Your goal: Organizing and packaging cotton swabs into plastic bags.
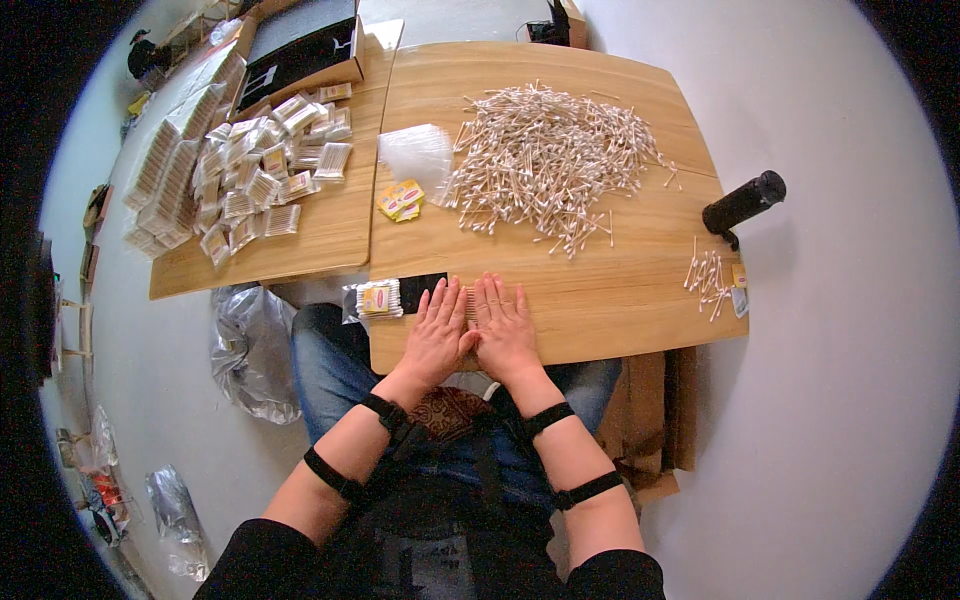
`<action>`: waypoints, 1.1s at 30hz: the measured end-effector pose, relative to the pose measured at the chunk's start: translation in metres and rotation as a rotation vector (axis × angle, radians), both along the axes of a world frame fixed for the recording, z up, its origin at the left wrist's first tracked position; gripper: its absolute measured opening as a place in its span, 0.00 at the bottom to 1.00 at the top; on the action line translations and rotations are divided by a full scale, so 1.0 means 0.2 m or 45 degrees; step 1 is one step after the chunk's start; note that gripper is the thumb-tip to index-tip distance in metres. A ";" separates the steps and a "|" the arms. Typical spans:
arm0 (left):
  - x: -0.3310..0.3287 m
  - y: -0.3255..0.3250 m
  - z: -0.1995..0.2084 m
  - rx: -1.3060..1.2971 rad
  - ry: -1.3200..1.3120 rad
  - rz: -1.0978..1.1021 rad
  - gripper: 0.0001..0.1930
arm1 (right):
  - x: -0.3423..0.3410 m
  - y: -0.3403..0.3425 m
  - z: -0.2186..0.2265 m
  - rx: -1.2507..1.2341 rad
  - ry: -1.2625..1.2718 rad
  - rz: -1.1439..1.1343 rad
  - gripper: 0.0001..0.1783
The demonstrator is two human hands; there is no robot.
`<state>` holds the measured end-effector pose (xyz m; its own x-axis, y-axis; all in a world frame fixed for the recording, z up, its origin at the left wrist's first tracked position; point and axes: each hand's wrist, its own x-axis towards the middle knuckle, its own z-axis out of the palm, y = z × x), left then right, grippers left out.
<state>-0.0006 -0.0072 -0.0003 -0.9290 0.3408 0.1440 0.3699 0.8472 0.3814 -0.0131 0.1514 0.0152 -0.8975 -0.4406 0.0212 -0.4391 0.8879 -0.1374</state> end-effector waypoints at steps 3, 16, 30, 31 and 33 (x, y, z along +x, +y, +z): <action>-0.01 0.00 0.03 -0.135 -0.021 -0.044 0.36 | 0.01 -0.01 -0.01 -0.056 -0.004 -0.035 0.38; -0.02 0.02 0.00 -0.162 0.098 0.045 0.33 | 0.02 0.08 -0.02 -1.005 0.265 -0.263 0.14; -0.02 0.02 0.01 -0.158 0.074 0.063 0.31 | 0.02 0.05 0.03 -0.925 0.241 -0.263 0.08; -0.02 0.02 0.01 -0.164 0.073 0.061 0.31 | 0.03 0.06 0.03 -0.896 0.228 -0.252 0.08; -0.02 0.02 0.00 -0.169 0.071 0.058 0.31 | 0.01 0.05 0.02 -0.936 0.242 -0.283 0.08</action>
<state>-0.0051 -0.0024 -0.0002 -0.9357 0.3183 0.1525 0.3478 0.9051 0.2448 -0.0102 0.1615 0.0187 -0.9146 -0.0647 0.3992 -0.3367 0.6685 -0.6631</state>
